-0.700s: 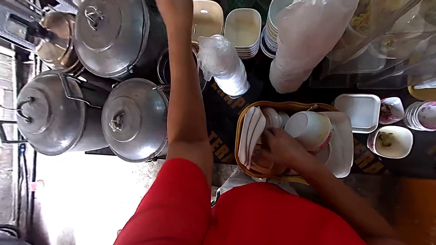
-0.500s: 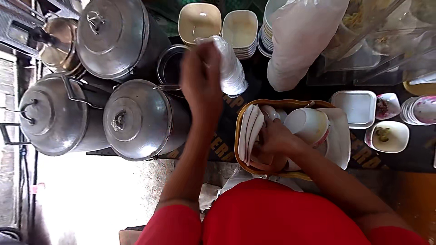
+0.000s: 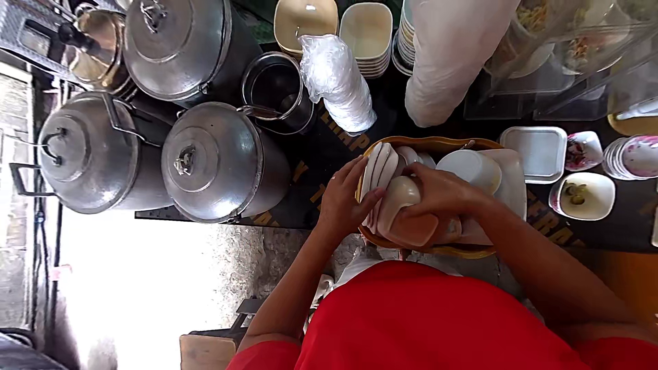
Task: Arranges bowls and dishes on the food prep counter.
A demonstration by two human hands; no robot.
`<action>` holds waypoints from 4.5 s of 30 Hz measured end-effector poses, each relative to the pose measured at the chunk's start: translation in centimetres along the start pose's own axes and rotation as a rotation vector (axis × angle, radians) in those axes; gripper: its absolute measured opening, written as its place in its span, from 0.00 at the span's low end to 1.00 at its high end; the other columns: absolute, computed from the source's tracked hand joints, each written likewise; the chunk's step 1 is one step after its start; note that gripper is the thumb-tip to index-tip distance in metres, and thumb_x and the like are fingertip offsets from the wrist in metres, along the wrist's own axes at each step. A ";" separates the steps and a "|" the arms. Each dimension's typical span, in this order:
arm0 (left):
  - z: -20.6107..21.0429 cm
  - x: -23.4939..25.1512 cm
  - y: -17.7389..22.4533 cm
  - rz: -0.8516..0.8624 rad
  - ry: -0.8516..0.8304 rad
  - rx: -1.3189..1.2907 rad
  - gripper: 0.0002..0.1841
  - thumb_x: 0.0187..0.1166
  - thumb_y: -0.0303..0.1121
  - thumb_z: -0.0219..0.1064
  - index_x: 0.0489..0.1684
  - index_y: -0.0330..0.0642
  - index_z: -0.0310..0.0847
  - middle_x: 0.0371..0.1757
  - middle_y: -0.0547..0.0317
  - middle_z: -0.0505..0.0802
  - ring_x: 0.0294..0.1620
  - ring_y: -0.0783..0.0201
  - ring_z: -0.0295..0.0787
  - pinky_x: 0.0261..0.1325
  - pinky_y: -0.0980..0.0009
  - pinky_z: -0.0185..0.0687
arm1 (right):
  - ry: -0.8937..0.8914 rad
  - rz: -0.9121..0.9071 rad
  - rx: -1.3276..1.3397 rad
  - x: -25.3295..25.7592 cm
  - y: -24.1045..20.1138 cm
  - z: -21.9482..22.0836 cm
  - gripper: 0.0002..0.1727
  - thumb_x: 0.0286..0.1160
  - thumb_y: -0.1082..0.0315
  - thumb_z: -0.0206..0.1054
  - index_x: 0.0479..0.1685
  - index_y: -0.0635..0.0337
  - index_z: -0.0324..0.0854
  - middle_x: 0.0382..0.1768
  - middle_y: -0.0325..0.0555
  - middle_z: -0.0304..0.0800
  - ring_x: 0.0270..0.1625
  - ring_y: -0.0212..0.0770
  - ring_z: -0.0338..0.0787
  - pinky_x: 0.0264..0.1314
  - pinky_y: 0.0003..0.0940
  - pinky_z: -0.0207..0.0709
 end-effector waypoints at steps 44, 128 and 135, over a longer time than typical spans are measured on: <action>-15.5 28.8 -6.1 -0.186 0.497 0.199 0.12 0.81 0.29 0.61 0.43 0.29 0.87 0.39 0.44 0.91 0.44 0.57 0.89 0.53 0.58 0.82 | 0.355 0.108 -0.239 -4.0 6.6 -5.3 0.67 0.45 0.40 0.89 0.93 0.54 0.58 0.90 0.70 0.53 0.90 0.74 0.54 0.86 0.75 0.50; 2.0 7.1 0.3 -0.155 0.001 -0.360 0.17 0.89 0.32 0.59 0.69 0.32 0.78 0.33 0.58 0.90 0.25 0.73 0.82 0.30 0.75 0.80 | 0.485 0.405 0.743 -10.5 7.9 4.1 0.17 0.95 0.64 0.50 0.61 0.66 0.79 0.23 0.37 0.77 0.14 0.25 0.71 0.17 0.19 0.70; 5.1 7.2 6.0 0.346 -0.332 -0.249 0.28 0.77 0.46 0.70 0.69 0.33 0.84 0.69 0.42 0.88 0.72 0.49 0.84 0.74 0.47 0.77 | 0.587 -0.037 0.712 -11.4 3.9 0.2 0.14 0.90 0.68 0.49 0.56 0.62 0.81 0.26 0.26 0.83 0.21 0.18 0.77 0.25 0.14 0.75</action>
Point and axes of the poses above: each hand's wrist, its own x-axis towards the middle knuckle, its own z-axis out of the palm, y = z × x, the point moved 8 cm from there along x, towards the middle knuckle
